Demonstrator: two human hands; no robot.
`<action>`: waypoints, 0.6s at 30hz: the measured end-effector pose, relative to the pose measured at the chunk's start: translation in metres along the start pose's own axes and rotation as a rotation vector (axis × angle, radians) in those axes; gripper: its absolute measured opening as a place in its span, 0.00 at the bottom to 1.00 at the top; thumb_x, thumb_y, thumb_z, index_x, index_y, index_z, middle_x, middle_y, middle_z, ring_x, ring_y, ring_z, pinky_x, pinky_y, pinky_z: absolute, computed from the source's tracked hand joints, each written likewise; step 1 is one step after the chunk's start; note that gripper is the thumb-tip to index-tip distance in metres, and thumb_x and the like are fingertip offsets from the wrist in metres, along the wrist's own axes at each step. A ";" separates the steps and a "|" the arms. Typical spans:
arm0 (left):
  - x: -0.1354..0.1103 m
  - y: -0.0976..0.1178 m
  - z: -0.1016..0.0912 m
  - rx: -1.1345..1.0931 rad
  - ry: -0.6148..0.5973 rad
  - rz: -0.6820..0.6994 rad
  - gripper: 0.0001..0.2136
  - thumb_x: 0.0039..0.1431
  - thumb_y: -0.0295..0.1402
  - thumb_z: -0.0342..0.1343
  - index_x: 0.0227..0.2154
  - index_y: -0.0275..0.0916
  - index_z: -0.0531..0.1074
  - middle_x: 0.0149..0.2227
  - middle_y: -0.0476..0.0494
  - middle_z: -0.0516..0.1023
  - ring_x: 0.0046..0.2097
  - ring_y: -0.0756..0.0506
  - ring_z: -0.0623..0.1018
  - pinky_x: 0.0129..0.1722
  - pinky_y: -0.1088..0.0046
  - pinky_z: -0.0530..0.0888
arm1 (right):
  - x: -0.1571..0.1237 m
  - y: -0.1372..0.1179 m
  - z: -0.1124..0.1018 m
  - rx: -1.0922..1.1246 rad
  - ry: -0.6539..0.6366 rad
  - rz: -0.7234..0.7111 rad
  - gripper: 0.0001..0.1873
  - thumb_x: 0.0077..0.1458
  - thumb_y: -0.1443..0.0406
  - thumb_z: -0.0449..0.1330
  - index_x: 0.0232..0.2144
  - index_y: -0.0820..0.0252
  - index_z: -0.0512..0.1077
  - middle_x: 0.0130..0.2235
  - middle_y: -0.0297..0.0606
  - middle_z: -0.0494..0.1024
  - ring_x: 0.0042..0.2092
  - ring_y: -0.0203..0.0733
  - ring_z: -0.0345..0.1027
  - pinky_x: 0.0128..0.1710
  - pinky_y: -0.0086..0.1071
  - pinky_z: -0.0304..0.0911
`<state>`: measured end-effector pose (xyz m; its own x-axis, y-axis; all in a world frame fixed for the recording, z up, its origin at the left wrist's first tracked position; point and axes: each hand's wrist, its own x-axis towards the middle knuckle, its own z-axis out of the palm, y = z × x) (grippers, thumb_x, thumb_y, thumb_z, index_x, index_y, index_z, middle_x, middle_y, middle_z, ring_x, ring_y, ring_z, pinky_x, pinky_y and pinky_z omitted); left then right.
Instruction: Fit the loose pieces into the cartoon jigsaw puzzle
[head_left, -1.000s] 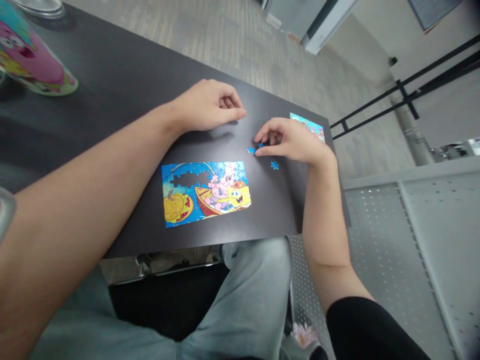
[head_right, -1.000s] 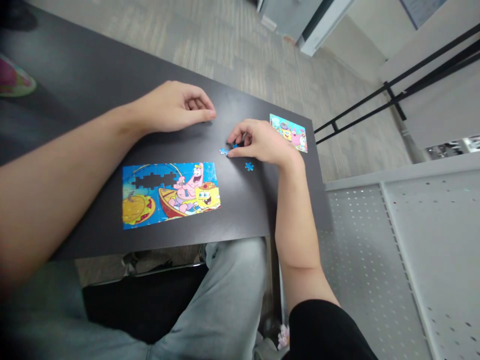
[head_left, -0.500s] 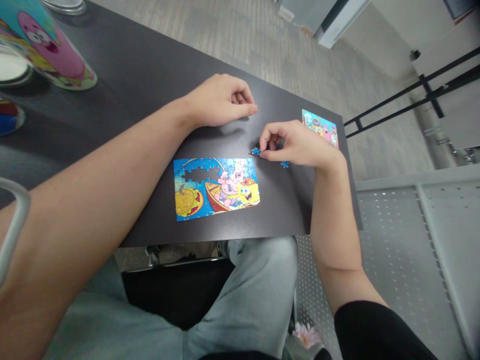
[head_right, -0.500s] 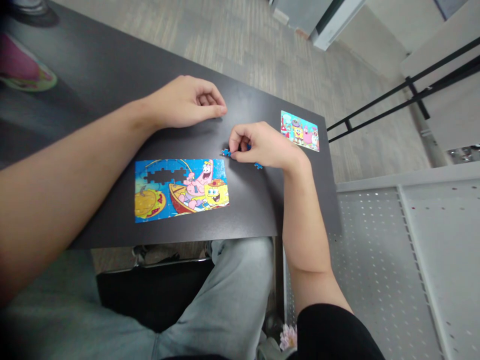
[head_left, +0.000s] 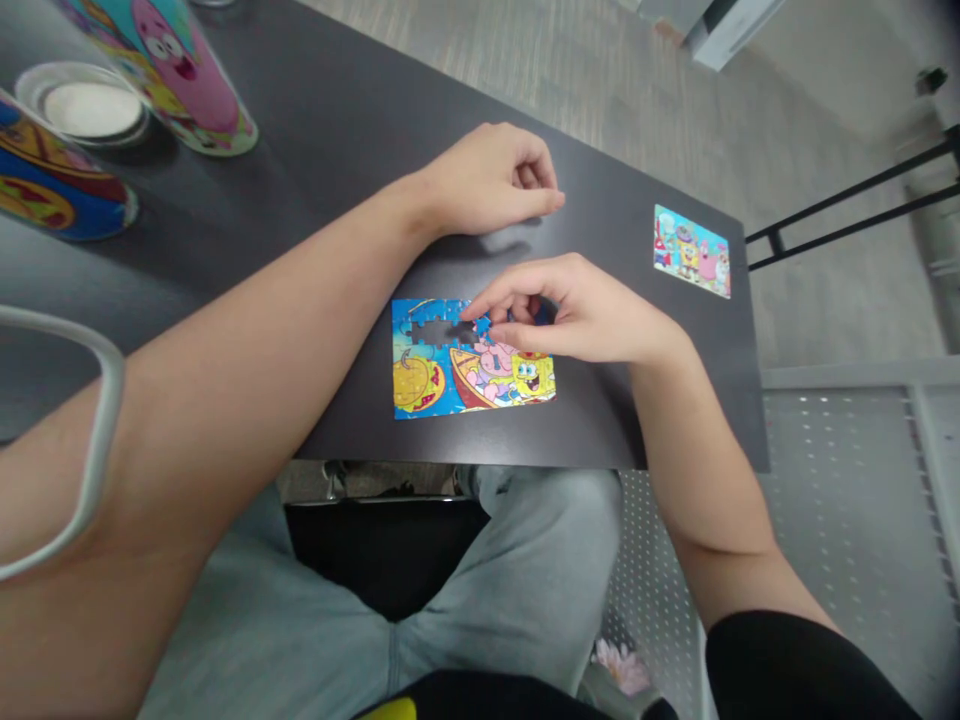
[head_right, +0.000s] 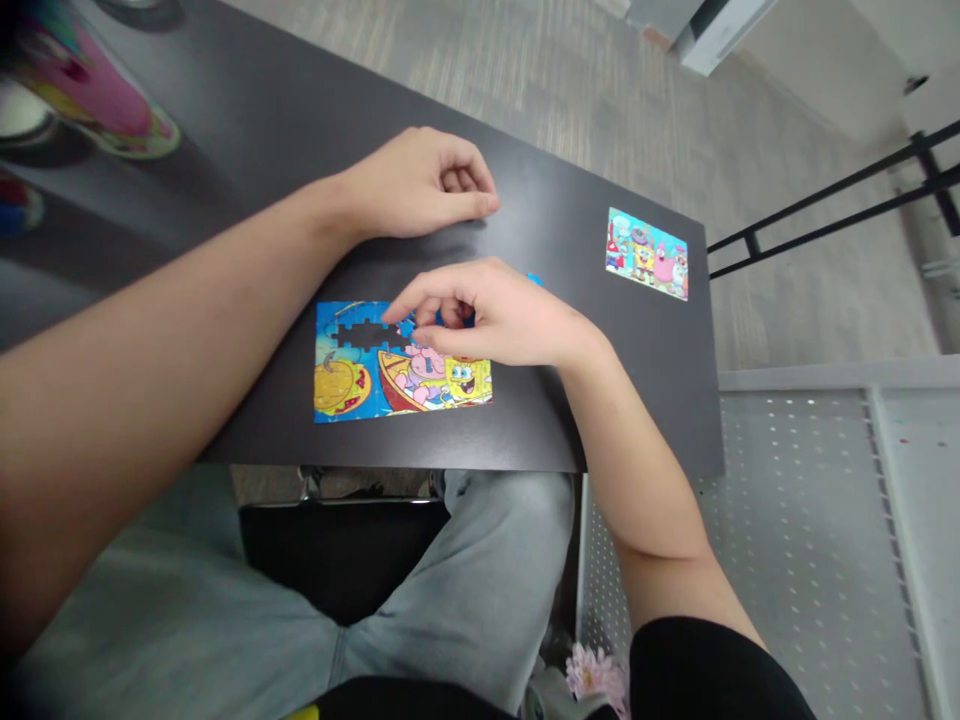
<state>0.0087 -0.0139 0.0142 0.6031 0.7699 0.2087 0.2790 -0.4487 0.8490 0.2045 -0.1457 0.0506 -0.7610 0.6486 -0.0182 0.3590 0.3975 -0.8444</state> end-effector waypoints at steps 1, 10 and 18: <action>0.000 0.001 0.000 -0.002 0.002 0.003 0.09 0.63 0.51 0.74 0.38 0.56 0.89 0.41 0.49 0.97 0.47 0.37 0.86 0.59 0.49 0.82 | 0.001 -0.001 0.002 -0.013 0.007 -0.024 0.18 0.77 0.54 0.76 0.61 0.55 0.92 0.46 0.37 0.92 0.39 0.39 0.75 0.40 0.35 0.68; -0.001 0.000 0.006 -0.041 0.045 0.040 0.06 0.67 0.41 0.74 0.35 0.51 0.86 0.43 0.45 0.95 0.44 0.40 0.86 0.55 0.55 0.81 | 0.000 -0.008 0.005 0.068 0.058 0.029 0.18 0.75 0.51 0.81 0.55 0.54 0.89 0.41 0.37 0.89 0.43 0.44 0.80 0.44 0.37 0.73; 0.003 0.002 0.010 -0.028 0.078 0.044 0.04 0.68 0.30 0.75 0.36 0.46 0.89 0.41 0.45 0.96 0.42 0.44 0.86 0.49 0.63 0.77 | 0.000 -0.010 0.009 0.153 0.113 0.086 0.15 0.72 0.53 0.82 0.49 0.53 0.86 0.42 0.36 0.88 0.43 0.44 0.81 0.43 0.38 0.75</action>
<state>0.0188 -0.0172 0.0119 0.5542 0.7829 0.2827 0.2319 -0.4714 0.8509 0.1960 -0.1553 0.0540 -0.6624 0.7480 -0.0413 0.3274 0.2395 -0.9140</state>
